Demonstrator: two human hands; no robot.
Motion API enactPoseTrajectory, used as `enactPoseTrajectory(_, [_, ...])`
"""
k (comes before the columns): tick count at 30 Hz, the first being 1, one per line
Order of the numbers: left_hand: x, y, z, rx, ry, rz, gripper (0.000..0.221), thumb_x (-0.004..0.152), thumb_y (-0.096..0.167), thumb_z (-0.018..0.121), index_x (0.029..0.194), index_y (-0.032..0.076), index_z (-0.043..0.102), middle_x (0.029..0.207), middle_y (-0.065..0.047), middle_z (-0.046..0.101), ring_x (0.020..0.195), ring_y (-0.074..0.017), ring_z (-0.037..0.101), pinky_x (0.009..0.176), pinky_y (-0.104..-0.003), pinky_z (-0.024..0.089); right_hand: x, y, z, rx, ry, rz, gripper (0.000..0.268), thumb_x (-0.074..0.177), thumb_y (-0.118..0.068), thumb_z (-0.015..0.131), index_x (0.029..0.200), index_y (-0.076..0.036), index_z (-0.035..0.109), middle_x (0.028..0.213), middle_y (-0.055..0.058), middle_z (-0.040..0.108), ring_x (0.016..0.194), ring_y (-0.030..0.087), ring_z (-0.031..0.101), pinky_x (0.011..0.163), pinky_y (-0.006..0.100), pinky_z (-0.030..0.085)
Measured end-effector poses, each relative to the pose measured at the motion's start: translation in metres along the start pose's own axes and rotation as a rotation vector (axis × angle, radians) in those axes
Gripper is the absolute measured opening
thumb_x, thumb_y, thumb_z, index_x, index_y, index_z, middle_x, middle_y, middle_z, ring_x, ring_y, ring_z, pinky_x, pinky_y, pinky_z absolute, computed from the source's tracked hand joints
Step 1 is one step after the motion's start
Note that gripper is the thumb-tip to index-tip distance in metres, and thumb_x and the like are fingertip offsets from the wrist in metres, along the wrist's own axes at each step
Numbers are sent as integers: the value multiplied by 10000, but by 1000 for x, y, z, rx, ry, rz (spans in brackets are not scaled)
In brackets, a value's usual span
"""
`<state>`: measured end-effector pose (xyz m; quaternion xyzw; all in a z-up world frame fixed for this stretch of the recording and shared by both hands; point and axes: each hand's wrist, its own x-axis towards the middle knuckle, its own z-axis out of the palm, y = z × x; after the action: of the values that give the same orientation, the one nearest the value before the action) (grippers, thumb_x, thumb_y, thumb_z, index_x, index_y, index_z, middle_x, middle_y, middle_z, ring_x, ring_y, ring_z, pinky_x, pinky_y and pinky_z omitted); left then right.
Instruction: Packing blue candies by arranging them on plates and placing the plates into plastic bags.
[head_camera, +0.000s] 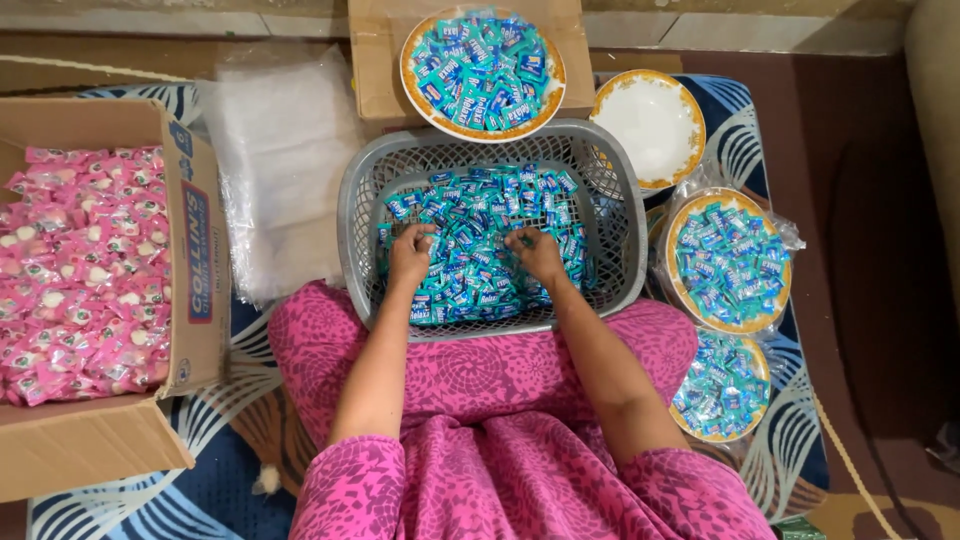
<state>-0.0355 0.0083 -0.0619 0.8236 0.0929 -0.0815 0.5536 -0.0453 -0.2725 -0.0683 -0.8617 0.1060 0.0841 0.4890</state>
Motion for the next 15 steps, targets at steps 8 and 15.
enactPoseTrajectory(8, [-21,32,-8,-370,-51,-237,287,1046,117,521,1211,93,754,1085,-133,610,934,-192,567,694,-312,599,10,21,3,112,15,61,202,967,-329,762,1031,-139,785,929,111,763,735,216,738,741,407,588])
enactPoseTrajectory(15, [4,-21,5,-404,-4,-332,419,927,281,795,1293,112,682,865,-157,680,650,-220,686,486,-311,589,-26,-35,-15,140,-40,98,163,972,-207,695,1040,-88,783,911,185,750,717,253,747,683,396,614])
